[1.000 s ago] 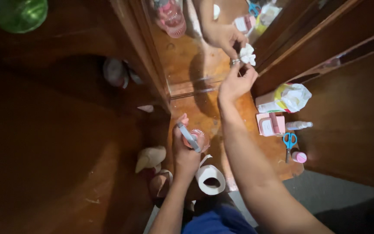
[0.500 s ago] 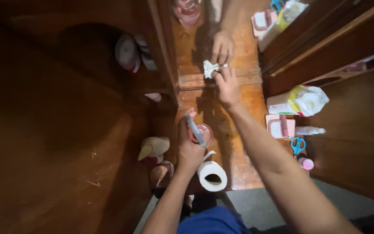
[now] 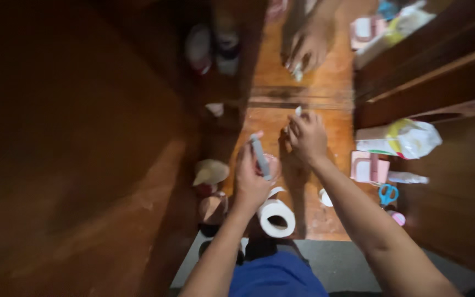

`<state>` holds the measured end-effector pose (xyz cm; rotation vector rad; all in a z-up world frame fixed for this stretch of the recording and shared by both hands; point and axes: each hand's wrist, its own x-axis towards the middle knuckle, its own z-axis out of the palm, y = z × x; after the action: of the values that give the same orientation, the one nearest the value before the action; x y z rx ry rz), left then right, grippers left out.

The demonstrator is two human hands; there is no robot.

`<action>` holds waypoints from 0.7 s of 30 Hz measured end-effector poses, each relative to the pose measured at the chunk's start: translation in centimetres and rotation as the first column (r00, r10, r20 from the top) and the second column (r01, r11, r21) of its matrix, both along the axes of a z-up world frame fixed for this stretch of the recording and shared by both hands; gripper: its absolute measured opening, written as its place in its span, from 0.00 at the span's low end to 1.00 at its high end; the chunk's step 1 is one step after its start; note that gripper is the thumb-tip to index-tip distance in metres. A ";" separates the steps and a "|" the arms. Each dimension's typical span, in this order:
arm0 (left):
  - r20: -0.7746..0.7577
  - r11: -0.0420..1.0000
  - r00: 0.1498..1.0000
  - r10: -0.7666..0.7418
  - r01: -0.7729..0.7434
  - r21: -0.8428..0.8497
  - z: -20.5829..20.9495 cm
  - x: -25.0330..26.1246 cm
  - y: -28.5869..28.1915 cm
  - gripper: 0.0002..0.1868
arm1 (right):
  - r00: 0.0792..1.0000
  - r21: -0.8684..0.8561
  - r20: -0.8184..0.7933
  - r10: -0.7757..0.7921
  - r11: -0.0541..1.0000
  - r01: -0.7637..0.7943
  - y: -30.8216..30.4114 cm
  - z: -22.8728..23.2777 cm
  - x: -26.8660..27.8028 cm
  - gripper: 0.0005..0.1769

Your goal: The person wipes a mirror on a wooden vanity using a white paper towel. They move items on the vanity surface to access the mirror and continue wiping different sections of the glass.

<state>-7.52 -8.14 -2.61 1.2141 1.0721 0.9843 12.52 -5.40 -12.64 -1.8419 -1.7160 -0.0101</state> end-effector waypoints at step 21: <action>-0.119 0.868 0.992 0.045 0.020 0.496 5.4 2.7 1.8 0.15 | 0.663 0.105 -0.747 -0.052 0.975 0.195 -1.8 13.0 1.8 0.12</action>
<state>-4.80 -6.34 2.84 1.7106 0.9496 1.2545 14.34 -7.16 0.34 -1.5064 -0.9656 0.4637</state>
